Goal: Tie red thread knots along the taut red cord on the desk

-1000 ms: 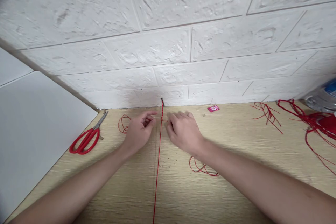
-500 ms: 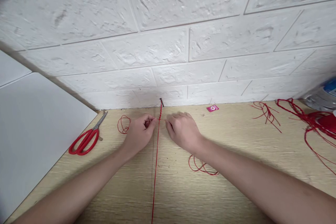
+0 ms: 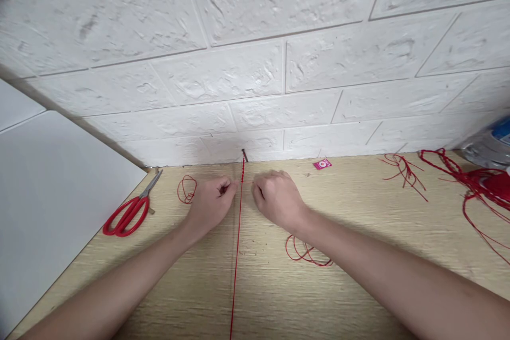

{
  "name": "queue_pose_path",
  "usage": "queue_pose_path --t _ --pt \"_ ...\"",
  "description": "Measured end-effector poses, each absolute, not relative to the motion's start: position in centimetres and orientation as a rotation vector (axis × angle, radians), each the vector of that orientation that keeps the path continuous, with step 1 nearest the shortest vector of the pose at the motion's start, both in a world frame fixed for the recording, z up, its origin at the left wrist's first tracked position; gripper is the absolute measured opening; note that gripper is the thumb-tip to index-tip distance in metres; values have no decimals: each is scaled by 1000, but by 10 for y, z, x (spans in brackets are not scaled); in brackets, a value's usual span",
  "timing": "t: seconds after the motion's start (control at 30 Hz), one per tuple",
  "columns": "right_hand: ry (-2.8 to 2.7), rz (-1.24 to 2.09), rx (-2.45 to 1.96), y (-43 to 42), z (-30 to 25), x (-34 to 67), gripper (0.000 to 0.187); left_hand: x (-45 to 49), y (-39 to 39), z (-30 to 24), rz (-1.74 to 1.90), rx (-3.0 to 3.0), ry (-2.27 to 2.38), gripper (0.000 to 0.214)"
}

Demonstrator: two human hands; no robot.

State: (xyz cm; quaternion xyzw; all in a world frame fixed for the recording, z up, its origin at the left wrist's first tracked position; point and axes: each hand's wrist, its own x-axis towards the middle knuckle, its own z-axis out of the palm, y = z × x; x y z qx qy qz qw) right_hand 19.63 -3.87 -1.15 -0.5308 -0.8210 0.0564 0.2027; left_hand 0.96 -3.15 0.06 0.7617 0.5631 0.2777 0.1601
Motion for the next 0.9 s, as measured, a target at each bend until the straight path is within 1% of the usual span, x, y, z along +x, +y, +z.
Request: queue_pose_path --t 0.63,0.9 --pt "-2221 140 -1574 -35 -14 195 32 12 -30 -1 793 2283 1599 43" --pt "-2222 153 -1589 -35 -12 194 32 11 -31 0 786 2269 1616 40"
